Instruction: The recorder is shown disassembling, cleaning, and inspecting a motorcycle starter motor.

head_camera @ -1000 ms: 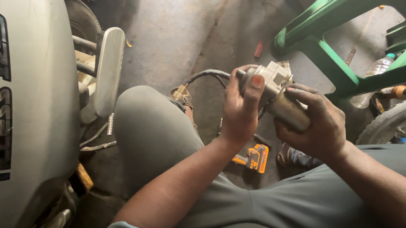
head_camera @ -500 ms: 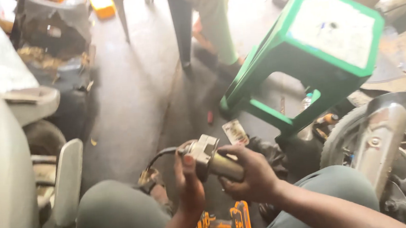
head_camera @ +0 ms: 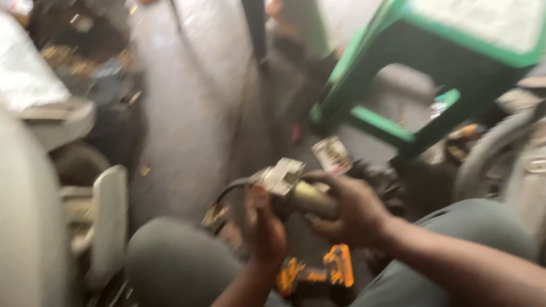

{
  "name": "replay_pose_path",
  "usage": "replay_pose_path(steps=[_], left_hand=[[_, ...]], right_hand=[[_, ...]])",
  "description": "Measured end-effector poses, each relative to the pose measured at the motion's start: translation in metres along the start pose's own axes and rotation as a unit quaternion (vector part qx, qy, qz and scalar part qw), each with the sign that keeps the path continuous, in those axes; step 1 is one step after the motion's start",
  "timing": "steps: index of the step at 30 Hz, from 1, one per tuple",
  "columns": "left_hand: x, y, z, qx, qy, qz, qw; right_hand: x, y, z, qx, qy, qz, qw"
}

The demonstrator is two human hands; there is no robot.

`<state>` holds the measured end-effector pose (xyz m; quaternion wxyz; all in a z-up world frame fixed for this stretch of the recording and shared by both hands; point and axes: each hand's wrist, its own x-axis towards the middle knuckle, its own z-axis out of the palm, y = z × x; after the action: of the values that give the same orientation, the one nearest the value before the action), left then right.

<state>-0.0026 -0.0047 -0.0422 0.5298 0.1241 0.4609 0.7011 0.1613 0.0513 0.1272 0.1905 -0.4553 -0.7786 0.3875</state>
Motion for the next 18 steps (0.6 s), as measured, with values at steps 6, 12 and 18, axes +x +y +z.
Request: replay_pose_path(steps=[6, 12, 18], left_hand=[[-0.026, 0.076, 0.048, 0.046, -0.061, 0.024, 0.997], [-0.025, 0.08, 0.048, 0.058, -0.089, 0.053, 0.993], [-0.024, 0.078, 0.047, 0.047, -0.08, 0.052, 0.994]], right_hand=[[-0.001, -0.002, 0.006, -0.004, 0.032, -0.046, 0.998], [0.002, 0.01, 0.014, -0.044, 0.038, -0.082, 0.995], [0.003, 0.013, 0.018, -0.056, 0.037, -0.114, 0.991]])
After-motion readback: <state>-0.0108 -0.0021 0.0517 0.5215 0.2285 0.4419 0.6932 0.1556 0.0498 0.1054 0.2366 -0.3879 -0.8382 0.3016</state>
